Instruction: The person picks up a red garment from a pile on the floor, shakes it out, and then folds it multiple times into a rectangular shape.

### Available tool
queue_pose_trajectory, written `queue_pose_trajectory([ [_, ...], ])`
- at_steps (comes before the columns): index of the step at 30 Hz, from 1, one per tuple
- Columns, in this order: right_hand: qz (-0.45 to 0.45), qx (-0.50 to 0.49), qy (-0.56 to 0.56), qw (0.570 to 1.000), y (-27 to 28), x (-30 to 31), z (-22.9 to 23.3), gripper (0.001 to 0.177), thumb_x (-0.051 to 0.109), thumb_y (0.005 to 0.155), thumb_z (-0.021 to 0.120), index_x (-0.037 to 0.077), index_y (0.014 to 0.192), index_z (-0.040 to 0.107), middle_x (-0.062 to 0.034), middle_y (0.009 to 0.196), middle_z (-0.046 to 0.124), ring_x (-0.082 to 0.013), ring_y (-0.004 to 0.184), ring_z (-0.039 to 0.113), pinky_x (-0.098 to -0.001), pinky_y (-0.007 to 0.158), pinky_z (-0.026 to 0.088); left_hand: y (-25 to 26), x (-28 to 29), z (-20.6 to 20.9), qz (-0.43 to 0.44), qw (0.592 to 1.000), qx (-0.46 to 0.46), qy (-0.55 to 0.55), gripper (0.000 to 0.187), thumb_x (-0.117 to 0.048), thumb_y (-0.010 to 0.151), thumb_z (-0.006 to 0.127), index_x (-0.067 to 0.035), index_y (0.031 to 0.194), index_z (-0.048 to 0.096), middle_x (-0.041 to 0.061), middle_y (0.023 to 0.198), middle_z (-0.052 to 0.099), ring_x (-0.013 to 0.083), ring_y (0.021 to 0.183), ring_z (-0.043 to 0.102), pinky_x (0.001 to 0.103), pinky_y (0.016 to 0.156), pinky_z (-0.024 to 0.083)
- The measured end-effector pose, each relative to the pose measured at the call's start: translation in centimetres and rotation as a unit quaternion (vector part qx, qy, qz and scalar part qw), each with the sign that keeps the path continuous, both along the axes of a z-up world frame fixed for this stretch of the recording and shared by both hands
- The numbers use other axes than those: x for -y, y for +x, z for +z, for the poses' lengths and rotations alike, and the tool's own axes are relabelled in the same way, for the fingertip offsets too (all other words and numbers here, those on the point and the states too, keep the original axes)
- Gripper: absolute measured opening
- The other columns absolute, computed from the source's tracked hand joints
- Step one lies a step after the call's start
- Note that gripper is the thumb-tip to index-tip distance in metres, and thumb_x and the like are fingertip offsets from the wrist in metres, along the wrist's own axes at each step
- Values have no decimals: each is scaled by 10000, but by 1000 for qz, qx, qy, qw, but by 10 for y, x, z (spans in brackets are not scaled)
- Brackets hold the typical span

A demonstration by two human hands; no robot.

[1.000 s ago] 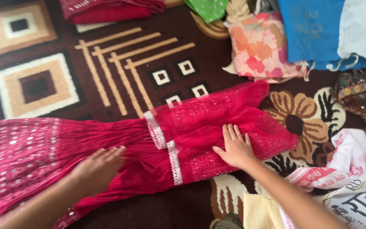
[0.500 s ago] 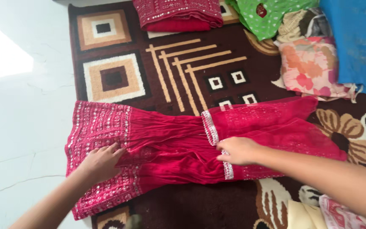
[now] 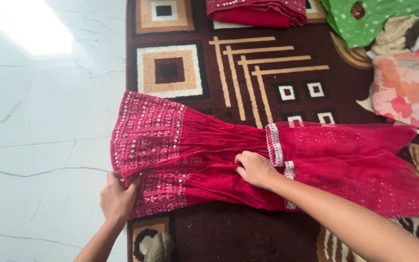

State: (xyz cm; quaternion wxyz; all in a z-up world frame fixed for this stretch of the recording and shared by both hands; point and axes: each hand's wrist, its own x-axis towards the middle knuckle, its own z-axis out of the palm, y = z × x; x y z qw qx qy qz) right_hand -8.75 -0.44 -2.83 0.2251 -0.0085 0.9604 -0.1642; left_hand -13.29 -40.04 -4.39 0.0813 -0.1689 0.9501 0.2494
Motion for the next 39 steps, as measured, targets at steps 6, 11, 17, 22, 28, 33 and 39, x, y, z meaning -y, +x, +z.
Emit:
queue_pose_trajectory([
  [6, -83, -76, -169, 979, -25, 10, -35, 243, 249, 918, 629, 65, 1061, 699, -163, 952, 742, -338, 917, 722, -453, 823, 557, 0, 14, -22, 0, 997, -77, 28, 277, -289, 974, 666, -23, 1052, 678, 173, 994, 719, 346, 925, 696, 474, 844, 521],
  [11, -156, -59, -157, 974, -27, 29, -26, 304, 370, 963, 598, 95, 1003, 720, -148, 832, 740, -331, 811, 735, -458, 748, 553, 5, 26, -23, -59, 987, -151, -6, 248, -243, 1014, 611, -25, 1106, 685, 192, 1052, 697, 385, 942, 664, 495, 813, 512],
  [17, -124, 18, -25, 992, -30, 23, -4, 460, 563, 948, 591, 139, 1073, 714, -124, 841, 765, -274, 842, 753, -445, 794, 574, 4, 38, -15, -52, 993, -78, -64, 432, -465, 1009, 617, -33, 1010, 643, 159, 885, 709, 376, 831, 695, 501, 727, 534],
  [22, 23, -20, -50, 998, -35, 40, -7, 844, 694, 798, 696, 91, 1363, 522, -157, 1212, 663, -308, 1031, 676, -457, 840, 557, 1, 54, -23, -88, 995, -55, -16, 518, -549, 1039, 534, -58, 941, 665, 194, 793, 704, 407, 768, 690, 515, 692, 529],
  [28, 82, -46, -19, 995, -54, 85, -22, 872, 681, 811, 661, 80, 1417, 481, -159, 1063, 638, -298, 955, 672, -443, 810, 578, -9, 60, -42, -106, 993, -54, 5, 452, -461, 880, 735, -27, 994, 677, 179, 801, 721, 339, 715, 709, 460, 668, 544],
  [33, 133, 41, 48, 989, -79, 127, -23, 746, 711, 874, 643, 8, 1123, 644, -126, 917, 660, -252, 847, 699, -392, 748, 611, -31, 42, -13, 43, 970, 32, 235, 415, -239, 833, 760, -38, 1164, 610, 111, 891, 728, 229, 758, 739, 405, 635, 587],
  [39, 104, -67, -63, 990, -98, 149, -35, 270, 271, 1019, 548, 61, 1099, 698, -186, 949, 728, -316, 814, 736, -436, 748, 599, -41, 31, -4, 5, 980, 14, 197, 389, -269, 889, 759, -53, 1192, 645, 149, 1006, 751, 211, 825, 732, 381, 738, 566],
])
